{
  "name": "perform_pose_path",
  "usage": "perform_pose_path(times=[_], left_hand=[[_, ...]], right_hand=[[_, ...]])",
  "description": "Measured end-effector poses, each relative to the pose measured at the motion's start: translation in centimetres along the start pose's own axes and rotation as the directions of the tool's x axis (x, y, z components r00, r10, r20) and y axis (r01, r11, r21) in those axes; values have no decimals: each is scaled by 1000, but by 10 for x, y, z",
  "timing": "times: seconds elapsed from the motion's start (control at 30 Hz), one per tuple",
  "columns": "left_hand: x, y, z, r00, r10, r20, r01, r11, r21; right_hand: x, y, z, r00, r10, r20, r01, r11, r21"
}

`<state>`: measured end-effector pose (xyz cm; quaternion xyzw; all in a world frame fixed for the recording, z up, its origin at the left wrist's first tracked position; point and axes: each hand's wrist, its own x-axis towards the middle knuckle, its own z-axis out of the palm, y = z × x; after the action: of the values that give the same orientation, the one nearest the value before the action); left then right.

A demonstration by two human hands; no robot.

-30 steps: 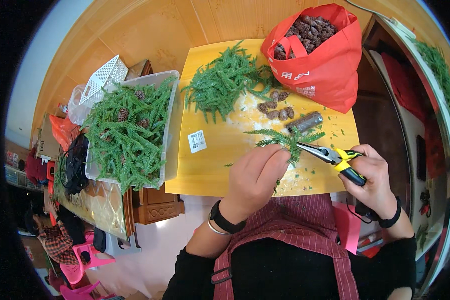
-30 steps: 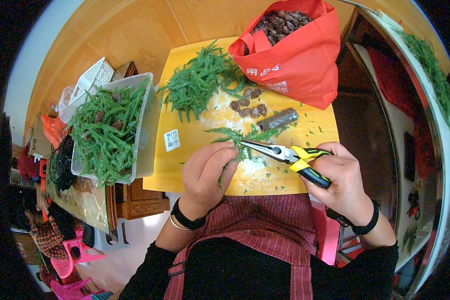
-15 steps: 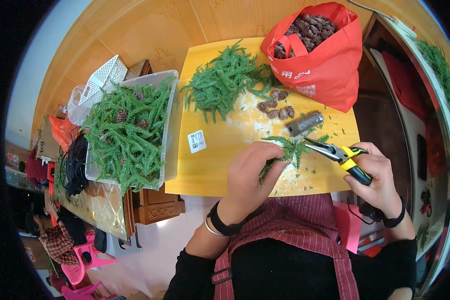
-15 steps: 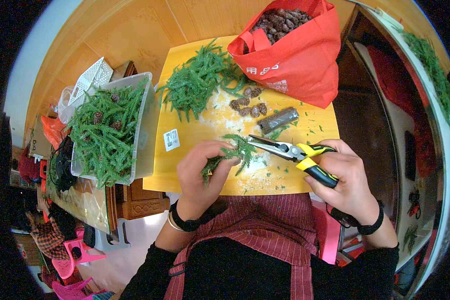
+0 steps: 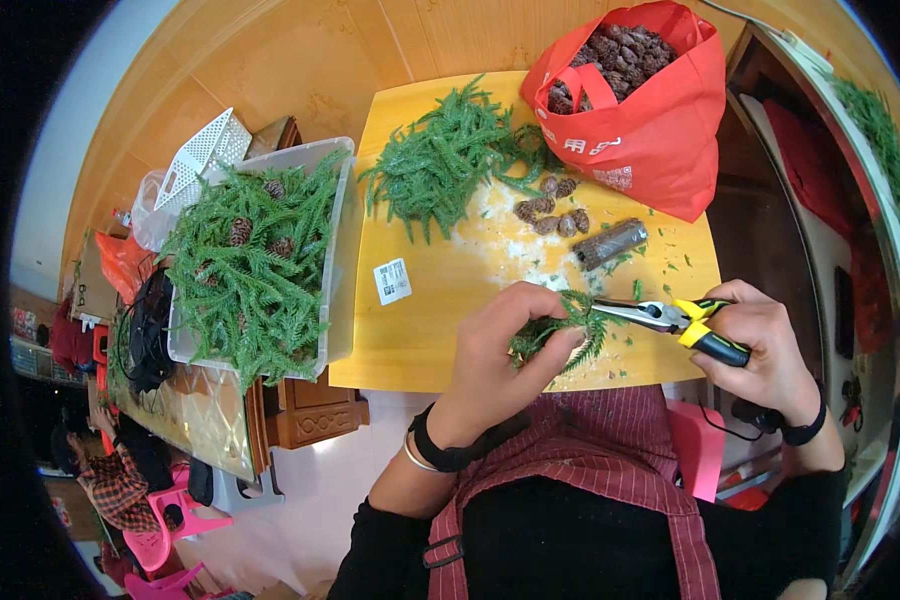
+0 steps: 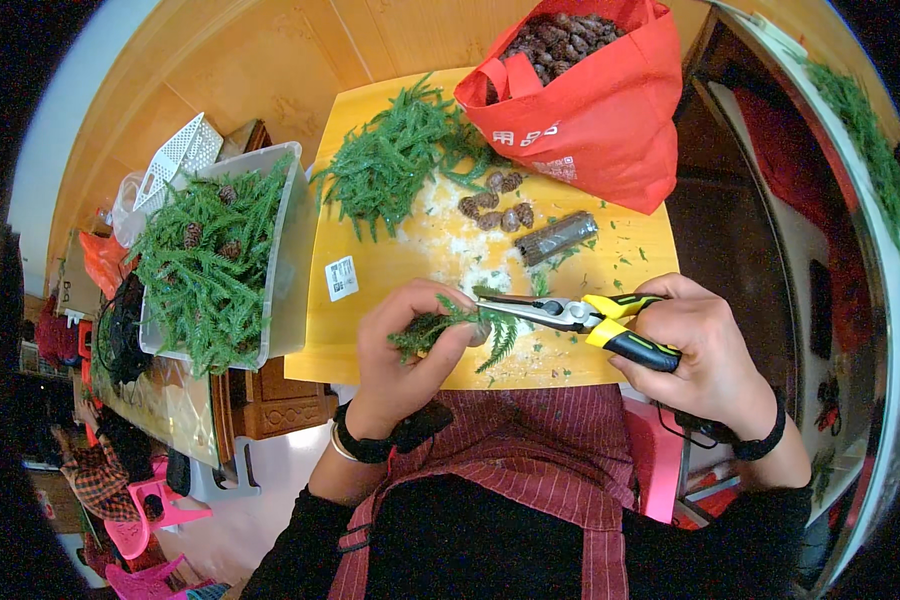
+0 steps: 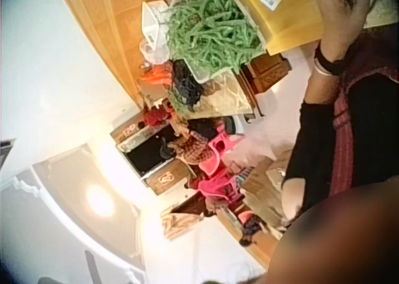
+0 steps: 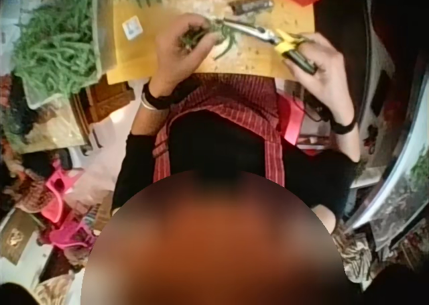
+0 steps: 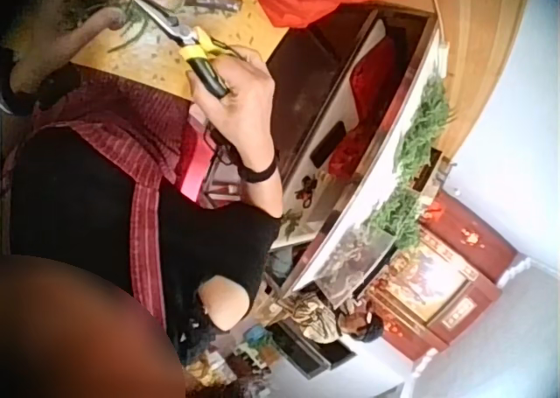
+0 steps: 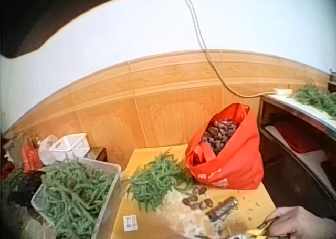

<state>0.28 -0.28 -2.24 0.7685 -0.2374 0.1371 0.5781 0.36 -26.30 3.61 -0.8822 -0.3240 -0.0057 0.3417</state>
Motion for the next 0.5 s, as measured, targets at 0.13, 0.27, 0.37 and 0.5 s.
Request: perform_pose_path(times=[0.13, 0.27, 0.37, 0.5], left_hand=[[0, 1, -1, 999, -40, 24, 41, 998, -48], [0, 1, -2, 998, -33, 53, 36, 998, -55], [1, 0, -3, 997, -40, 69, 44, 997, -65], [0, -2, -3, 996, -69, 64, 74, 994, -84]], right_hand=[[1, -2, -1, 1000, 25, 3, -25, 1000, -4], [2, -1, -1, 999, 33, -9, -33, 999, -8], [3, -2, -2, 1000, 19, 6, -19, 999, -27], [4, 0, -3, 1000, 12, 26, -11, 999, -37]])
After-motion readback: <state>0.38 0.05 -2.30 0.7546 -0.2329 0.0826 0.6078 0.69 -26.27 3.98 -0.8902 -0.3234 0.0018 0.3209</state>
